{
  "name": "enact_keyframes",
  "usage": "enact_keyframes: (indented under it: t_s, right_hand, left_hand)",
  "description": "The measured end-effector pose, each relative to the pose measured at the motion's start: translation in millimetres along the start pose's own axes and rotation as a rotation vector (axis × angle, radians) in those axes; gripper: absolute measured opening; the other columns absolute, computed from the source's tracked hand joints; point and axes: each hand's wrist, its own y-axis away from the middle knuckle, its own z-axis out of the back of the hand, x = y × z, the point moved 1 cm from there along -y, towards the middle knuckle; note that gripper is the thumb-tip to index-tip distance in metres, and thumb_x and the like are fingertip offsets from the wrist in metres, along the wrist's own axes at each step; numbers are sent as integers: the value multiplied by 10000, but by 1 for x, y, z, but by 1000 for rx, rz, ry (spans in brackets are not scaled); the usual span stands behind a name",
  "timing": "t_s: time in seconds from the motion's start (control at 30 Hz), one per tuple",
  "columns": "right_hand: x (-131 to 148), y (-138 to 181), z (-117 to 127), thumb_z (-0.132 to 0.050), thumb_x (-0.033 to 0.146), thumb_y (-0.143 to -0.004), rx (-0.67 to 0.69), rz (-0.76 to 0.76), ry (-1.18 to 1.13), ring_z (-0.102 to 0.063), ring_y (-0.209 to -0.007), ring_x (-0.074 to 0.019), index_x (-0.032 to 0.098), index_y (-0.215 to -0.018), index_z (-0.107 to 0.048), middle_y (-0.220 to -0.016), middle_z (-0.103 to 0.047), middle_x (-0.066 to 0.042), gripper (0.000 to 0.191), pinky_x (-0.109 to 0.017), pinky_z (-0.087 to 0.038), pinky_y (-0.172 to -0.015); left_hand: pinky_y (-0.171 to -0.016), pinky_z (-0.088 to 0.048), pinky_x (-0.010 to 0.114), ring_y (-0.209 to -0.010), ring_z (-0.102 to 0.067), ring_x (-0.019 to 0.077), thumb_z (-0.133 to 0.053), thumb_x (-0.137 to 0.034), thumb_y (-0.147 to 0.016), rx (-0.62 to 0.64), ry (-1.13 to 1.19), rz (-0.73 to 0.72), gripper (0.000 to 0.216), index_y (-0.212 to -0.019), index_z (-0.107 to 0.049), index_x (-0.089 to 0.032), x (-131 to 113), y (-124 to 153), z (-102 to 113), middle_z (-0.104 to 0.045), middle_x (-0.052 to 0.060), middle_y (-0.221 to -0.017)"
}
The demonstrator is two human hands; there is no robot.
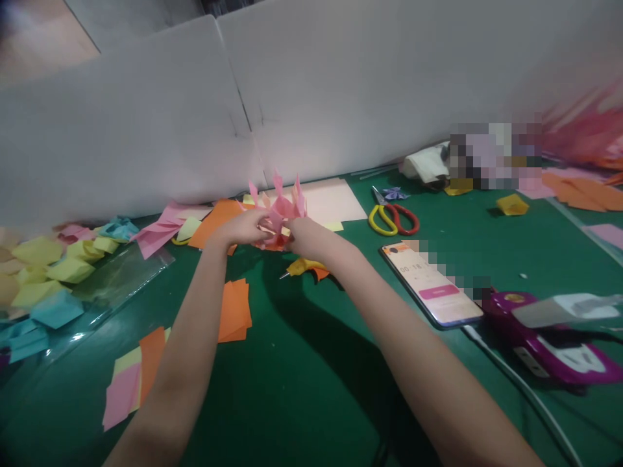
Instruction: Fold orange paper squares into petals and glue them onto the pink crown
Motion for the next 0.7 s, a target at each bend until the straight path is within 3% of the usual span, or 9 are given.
enact_keyframes:
  t_s: [0.1, 0.27, 0.37, 0.47, 0.53, 0.6, 0.7]
  right_hand:
    - [2, 9, 13, -558, 117, -775, -12, -16, -82, -643, -807, -174, 188, -1143, -623, -961, -710, -64, 381, -235, -462, -641]
    - [-4, 22, 34, -594, 216, -778, -120, -110, -27, -625, -708, -154, 194, -910, -695, -904, -697, -56, 167, -250, -470, -603]
    - [-16, 24, 38, -621, 321, -764, -53, -222, 89, -633, -711, -184, 199, -872, -691, -929, -694, -69, 177, -276, -459, -560]
    - [-29, 23, 28, -672, 436, -702, 70, -277, 194, -631, -654, -209, 189, -747, -687, -825, -696, -85, 252, -296, -436, -525]
    - [-37, 24, 12, -709, 484, -643, 116, -325, 233, -618, -587, -210, 186, -642, -660, -697, -673, -82, 302, -301, -419, -502]
    - [-44, 29, -7, -790, 423, -540, 62, -320, 225, -621, -607, -217, 190, -659, -660, -694, -665, -72, 292, -295, -425, -513]
    - [-55, 42, -35, -804, 381, -539, -43, -283, 194, -636, -759, -250, 150, -852, -672, -841, -673, -112, 410, -303, -456, -599]
  left_hand:
    - [-565, -466, 181, -655, -642, 114, -507, -22, -675, -23, -82, 80, 353, -961, -647, -173, 10, 0, 5, -695, 44, -892]
    - [-595, -470, 190, -736, -658, 133, -497, 23, -652, -161, -113, 63, 352, -903, -676, -148, 30, -3, 14, -709, 67, -864]
    - [-613, -481, 196, -756, -657, 132, -510, -3, -672, -195, -98, 37, 357, -952, -676, -149, 32, 0, 20, -705, 78, -928]
    - [-623, -494, 217, -696, -653, 123, -525, -71, -717, -240, -47, 38, 344, -1020, -662, -158, 22, 18, 30, -688, 85, -1026]
    - [-659, -491, 231, -665, -645, 111, -516, -104, -745, -364, -82, 42, 315, -1014, -663, -175, 8, 40, 36, -683, 68, -1051]
    - [-686, -483, 260, -635, -640, 116, -488, -151, -786, -519, -167, 90, 248, -946, -677, -175, -7, 65, 40, -693, 59, -1007]
    - [-710, -480, 273, -780, -658, 171, -458, -175, -819, -657, -206, 180, 249, -947, -672, -173, -24, 99, 34, -700, 71, -976]
